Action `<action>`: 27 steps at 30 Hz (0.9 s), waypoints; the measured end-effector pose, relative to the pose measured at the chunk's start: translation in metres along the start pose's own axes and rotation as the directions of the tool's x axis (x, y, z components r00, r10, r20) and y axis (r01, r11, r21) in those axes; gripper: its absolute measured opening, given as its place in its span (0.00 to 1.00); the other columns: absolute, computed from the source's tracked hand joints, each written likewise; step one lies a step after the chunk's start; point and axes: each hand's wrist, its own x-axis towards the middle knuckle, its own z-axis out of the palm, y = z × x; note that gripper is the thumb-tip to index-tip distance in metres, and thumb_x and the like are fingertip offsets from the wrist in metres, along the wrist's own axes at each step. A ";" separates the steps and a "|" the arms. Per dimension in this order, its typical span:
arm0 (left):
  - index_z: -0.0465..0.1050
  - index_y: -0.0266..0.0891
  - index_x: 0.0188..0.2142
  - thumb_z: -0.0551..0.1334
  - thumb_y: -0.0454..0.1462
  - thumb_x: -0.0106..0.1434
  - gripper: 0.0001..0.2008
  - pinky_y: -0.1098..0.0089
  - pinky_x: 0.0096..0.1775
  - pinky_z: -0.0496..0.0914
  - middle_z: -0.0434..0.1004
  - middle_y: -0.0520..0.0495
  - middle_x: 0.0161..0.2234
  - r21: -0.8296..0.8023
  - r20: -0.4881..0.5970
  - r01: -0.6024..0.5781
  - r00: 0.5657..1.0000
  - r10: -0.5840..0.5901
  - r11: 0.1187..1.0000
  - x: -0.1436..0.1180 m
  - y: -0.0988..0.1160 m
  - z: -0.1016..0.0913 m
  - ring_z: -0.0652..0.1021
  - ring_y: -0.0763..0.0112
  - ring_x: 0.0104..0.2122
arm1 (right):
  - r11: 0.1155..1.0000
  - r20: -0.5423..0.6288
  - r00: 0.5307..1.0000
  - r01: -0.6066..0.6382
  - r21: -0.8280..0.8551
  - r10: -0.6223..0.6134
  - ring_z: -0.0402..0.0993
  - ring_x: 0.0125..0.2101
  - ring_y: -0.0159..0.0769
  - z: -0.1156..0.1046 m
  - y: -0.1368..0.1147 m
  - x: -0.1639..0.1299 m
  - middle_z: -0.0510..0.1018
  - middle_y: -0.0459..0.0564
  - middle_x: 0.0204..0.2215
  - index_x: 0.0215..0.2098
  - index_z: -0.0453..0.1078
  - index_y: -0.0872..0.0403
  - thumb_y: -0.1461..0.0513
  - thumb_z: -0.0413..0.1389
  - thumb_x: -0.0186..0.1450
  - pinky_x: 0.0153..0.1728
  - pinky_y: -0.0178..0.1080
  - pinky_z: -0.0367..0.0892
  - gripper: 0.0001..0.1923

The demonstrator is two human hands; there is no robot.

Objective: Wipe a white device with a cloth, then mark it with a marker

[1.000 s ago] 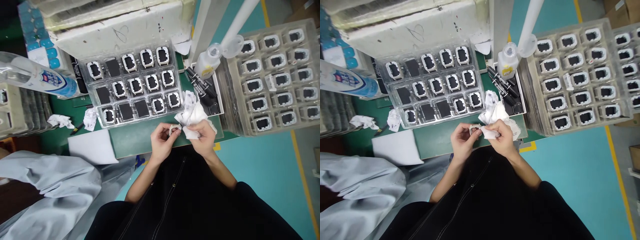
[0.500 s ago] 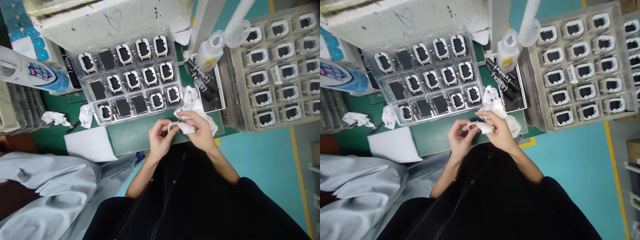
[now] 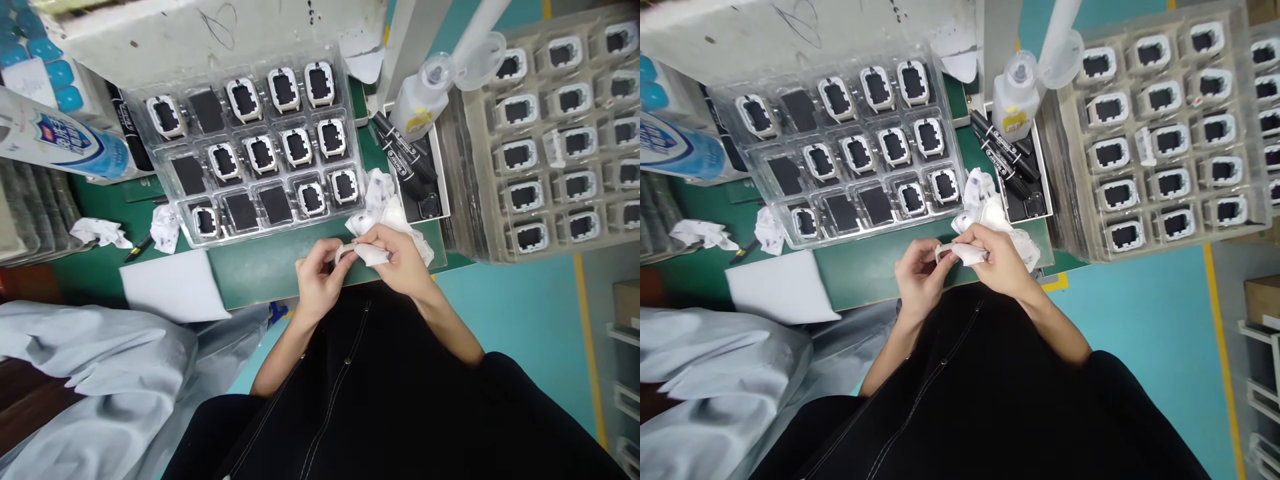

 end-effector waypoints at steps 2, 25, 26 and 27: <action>0.80 0.43 0.42 0.78 0.45 0.70 0.12 0.73 0.28 0.63 0.77 0.57 0.27 0.035 0.000 -0.007 1.000 0.007 0.999 -0.001 -0.001 0.000 0.67 0.76 0.23 | 1.000 0.009 1.000 0.001 -0.007 -0.001 0.81 0.33 0.37 -0.001 0.000 0.000 0.88 0.47 0.38 0.43 0.78 0.49 0.57 0.65 0.74 0.31 0.37 0.67 0.05; 0.82 0.44 0.44 0.76 0.46 0.71 0.11 0.70 0.34 0.68 0.76 0.53 0.31 0.122 0.061 -0.101 0.994 0.094 0.987 -0.002 -0.001 -0.001 0.71 0.71 0.27 | 0.999 0.109 0.993 -0.034 -0.018 0.035 0.72 0.25 0.33 -0.006 -0.007 0.006 0.79 0.40 0.26 0.39 0.69 0.48 0.56 0.65 0.72 0.29 0.37 0.60 0.10; 0.82 0.44 0.44 0.76 0.46 0.71 0.11 0.69 0.33 0.68 0.76 0.53 0.31 0.122 0.063 -0.098 0.994 0.091 0.988 -0.001 -0.001 -0.001 0.71 0.71 0.27 | 0.999 0.112 0.993 -0.035 -0.012 0.036 0.71 0.25 0.32 -0.006 -0.007 0.006 0.79 0.39 0.25 0.38 0.69 0.48 0.56 0.66 0.72 0.29 0.37 0.60 0.10; 0.82 0.44 0.44 0.76 0.46 0.71 0.11 0.69 0.33 0.68 0.76 0.53 0.31 0.122 0.065 -0.094 0.994 0.087 0.988 -0.001 -0.001 -0.001 0.71 0.71 0.27 | 0.999 0.116 0.993 -0.038 -0.004 0.038 0.71 0.26 0.32 -0.006 -0.008 0.007 0.79 0.39 0.26 0.38 0.69 0.48 0.56 0.66 0.72 0.29 0.37 0.60 0.11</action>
